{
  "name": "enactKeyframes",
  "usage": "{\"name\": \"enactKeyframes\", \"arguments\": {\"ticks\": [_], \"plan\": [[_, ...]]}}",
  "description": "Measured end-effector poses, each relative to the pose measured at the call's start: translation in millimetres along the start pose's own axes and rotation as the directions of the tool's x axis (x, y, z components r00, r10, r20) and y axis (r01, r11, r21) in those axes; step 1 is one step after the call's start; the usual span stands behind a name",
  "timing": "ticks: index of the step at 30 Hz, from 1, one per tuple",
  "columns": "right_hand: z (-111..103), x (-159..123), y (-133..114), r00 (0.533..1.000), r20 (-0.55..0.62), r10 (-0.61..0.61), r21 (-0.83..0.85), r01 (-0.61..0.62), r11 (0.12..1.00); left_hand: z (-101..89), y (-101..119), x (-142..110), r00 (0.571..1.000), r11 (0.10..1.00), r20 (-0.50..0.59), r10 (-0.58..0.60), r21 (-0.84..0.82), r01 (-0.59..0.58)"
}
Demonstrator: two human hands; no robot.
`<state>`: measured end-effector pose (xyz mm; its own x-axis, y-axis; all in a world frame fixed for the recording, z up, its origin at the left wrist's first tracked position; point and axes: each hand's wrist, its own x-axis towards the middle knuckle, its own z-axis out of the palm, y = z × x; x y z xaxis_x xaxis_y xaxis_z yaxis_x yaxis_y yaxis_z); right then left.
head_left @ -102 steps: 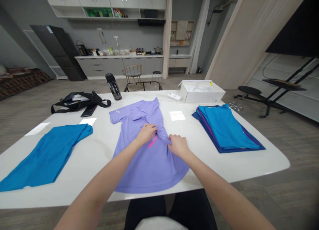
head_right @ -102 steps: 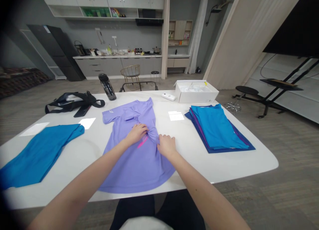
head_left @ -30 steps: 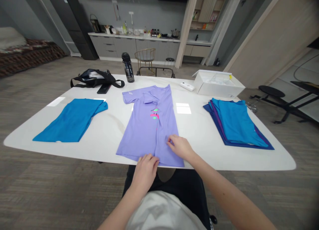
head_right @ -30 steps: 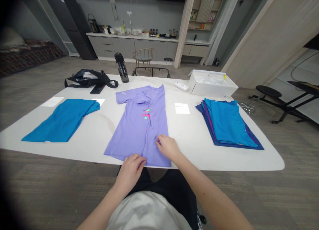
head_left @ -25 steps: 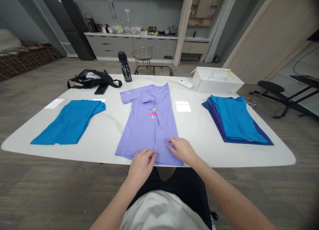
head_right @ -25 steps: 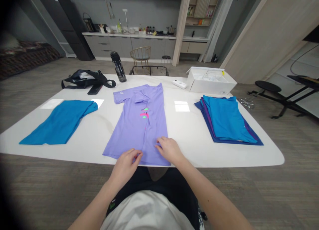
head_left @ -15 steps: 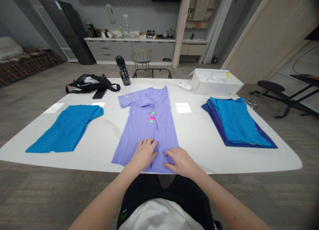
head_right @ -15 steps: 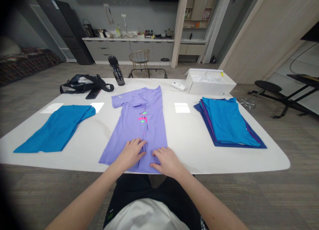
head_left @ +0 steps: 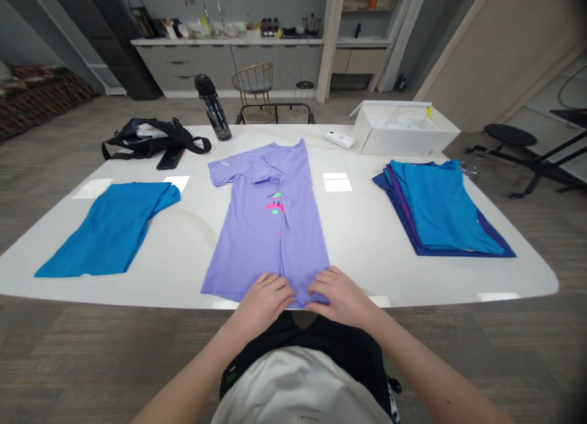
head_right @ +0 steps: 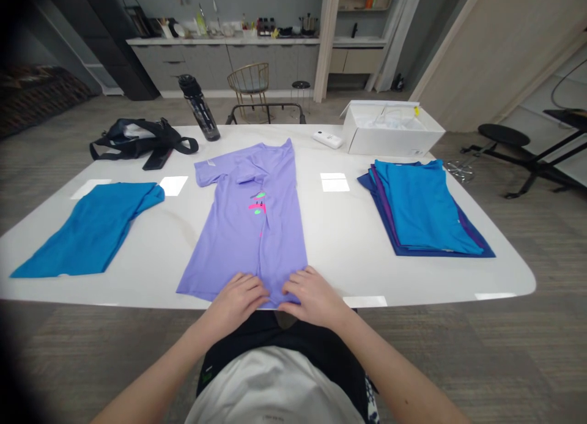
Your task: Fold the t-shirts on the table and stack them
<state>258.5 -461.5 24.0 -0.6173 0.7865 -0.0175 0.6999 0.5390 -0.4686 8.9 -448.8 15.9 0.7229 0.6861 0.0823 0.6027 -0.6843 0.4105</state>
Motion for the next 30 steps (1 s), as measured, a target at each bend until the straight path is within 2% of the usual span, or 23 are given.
{"name": "enactKeyframes", "arguments": {"ticks": [3, 5, 8, 10, 16, 18, 21, 24, 27, 30], "plan": [[4, -8, -8, 0.998, -0.050, 0.039, -0.046, -0.041, 0.998, 7.2, 4, -5, 0.986, 0.996, -0.162, -0.045, -0.078, 0.033], [12, -13, -12, 0.985, -0.130, 0.110, -0.096, -0.123, 0.988, 14.8, 8, -10, 0.956, 0.987, -0.275, -0.102, -0.147, 0.063], [28, -21, -14, 0.939, -0.268, 0.216, -0.103, -0.250, 0.963, 26.4, 15, -17, 0.906, 0.976, -0.382, -0.182, -0.184, 0.118], [38, -29, -15, 0.909, -0.339, 0.244, -0.075, -0.284, 0.956, 31.5, 19, -22, 0.885, 0.974, -0.416, -0.212, -0.165, 0.156], [46, -51, -19, 0.833, -0.484, 0.268, 0.064, -0.271, 0.960, 32.3, 25, -33, 0.869, 0.970, -0.432, -0.242, -0.143, 0.199], [45, -54, -20, 0.799, -0.523, 0.296, 0.114, -0.279, 0.954, 29.9, 28, -34, 0.840, 0.959, -0.468, -0.275, -0.201, 0.202], [43, -57, -21, 0.764, -0.558, 0.324, 0.150, -0.292, 0.945, 25.7, 32, -32, 0.770, 0.908, -0.510, -0.385, -0.360, 0.216], [43, -56, -22, 0.772, -0.549, 0.322, 0.128, -0.303, 0.944, 23.8, 32, -29, 0.723, 0.822, -0.467, -0.508, -0.513, 0.247], [44, -54, -24, 0.791, -0.499, 0.355, 0.112, -0.347, 0.931, 26.0, 29, -25, 0.714, 0.753, -0.395, -0.578, -0.594, 0.281], [46, -46, -28, 0.794, -0.492, 0.358, 0.091, -0.362, 0.928, 29.9, 29, -19, 0.705, 0.674, -0.345, -0.620, -0.694, 0.253]]}}
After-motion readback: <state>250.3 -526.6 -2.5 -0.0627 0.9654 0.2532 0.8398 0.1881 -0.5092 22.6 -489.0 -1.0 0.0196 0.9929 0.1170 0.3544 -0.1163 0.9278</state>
